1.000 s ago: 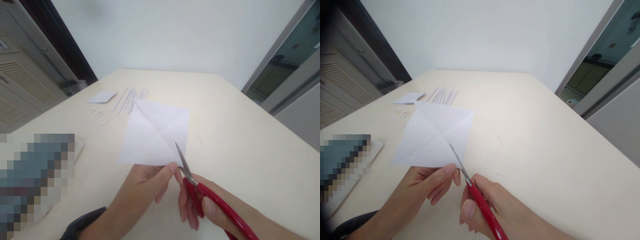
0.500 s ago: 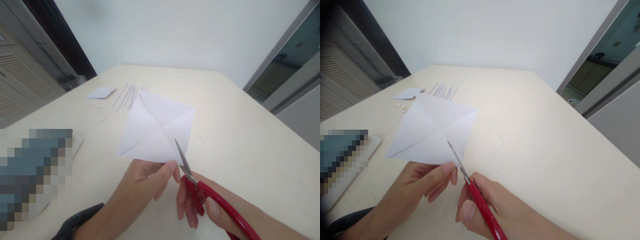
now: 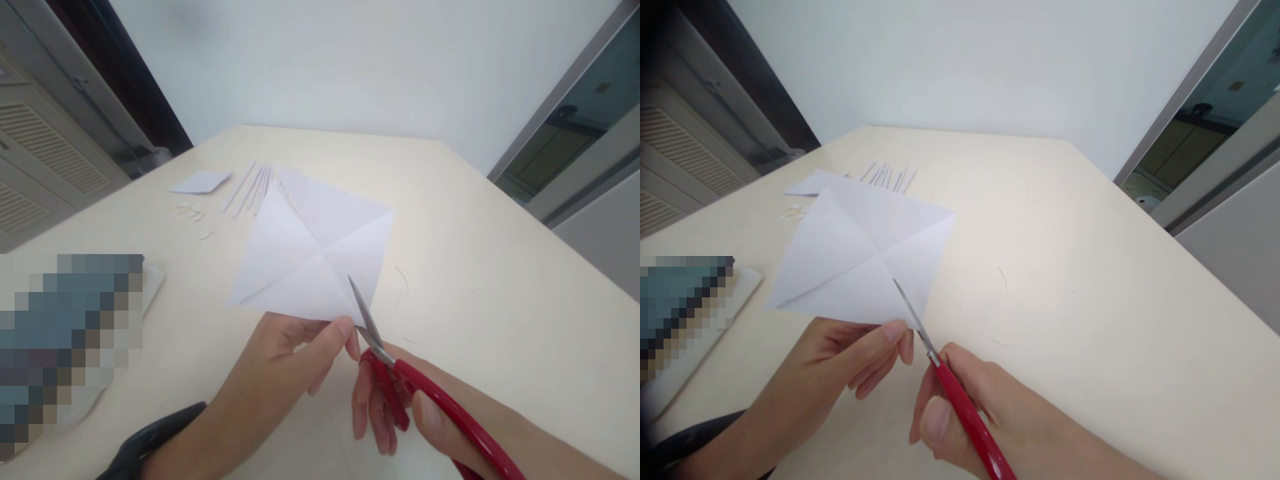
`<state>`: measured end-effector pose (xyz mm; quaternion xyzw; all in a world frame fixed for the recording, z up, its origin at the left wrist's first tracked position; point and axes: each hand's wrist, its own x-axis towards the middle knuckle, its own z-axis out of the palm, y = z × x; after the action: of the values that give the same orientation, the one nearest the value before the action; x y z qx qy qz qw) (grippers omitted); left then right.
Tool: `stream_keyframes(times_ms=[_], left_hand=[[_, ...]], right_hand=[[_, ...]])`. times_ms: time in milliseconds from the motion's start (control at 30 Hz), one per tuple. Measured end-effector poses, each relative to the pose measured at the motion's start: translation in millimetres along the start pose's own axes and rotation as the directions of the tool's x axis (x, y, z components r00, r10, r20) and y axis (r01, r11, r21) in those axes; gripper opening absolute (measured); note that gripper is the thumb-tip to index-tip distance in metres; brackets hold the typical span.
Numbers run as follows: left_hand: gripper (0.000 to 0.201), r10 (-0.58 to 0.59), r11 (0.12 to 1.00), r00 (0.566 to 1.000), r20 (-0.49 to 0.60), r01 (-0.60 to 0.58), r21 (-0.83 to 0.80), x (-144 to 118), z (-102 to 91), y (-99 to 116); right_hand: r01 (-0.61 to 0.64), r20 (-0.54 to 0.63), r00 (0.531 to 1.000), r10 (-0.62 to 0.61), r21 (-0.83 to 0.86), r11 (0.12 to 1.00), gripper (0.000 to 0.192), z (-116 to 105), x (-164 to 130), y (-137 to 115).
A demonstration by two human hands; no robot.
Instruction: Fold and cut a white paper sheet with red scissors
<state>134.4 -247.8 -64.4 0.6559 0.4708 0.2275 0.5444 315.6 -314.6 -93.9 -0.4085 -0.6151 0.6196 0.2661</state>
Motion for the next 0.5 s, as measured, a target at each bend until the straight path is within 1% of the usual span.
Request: stream_keyframes(times_ms=[100,167,233,367,500], left_hand=[[0.032,-0.006,1.000,1.000,0.008,0.006,-0.003,-1.7,-0.2,0.5],[0.032,-0.015,1.000,1.000,0.019,0.015,0.002,-2.9,-0.4,0.2],[0.033,0.005,1.000,1.000,0.013,-0.005,0.005,-3.6,-0.8,-1.6],[0.033,0.045,0.999,0.999,-0.017,-0.044,0.006,-3.8,-1.4,-4.3],[0.032,0.037,0.999,0.999,0.010,-0.037,-0.007,-4.0,-0.9,-0.3]], right_hand=[[-0.022,-0.001,1.000,0.022,-0.057,0.998,0.061,-2.6,-3.3,-13.7],[-0.025,0.002,1.000,0.025,-0.063,0.998,0.061,-3.9,-4.8,-21.0],[-0.042,0.003,0.999,0.042,-0.061,0.997,0.064,-4.3,-5.0,-24.5],[-0.073,0.008,0.997,0.073,-0.040,0.997,0.070,-3.0,-4.3,-24.4],[-0.049,0.018,0.999,0.050,-0.042,0.998,0.071,-2.0,-3.6,-19.3]])
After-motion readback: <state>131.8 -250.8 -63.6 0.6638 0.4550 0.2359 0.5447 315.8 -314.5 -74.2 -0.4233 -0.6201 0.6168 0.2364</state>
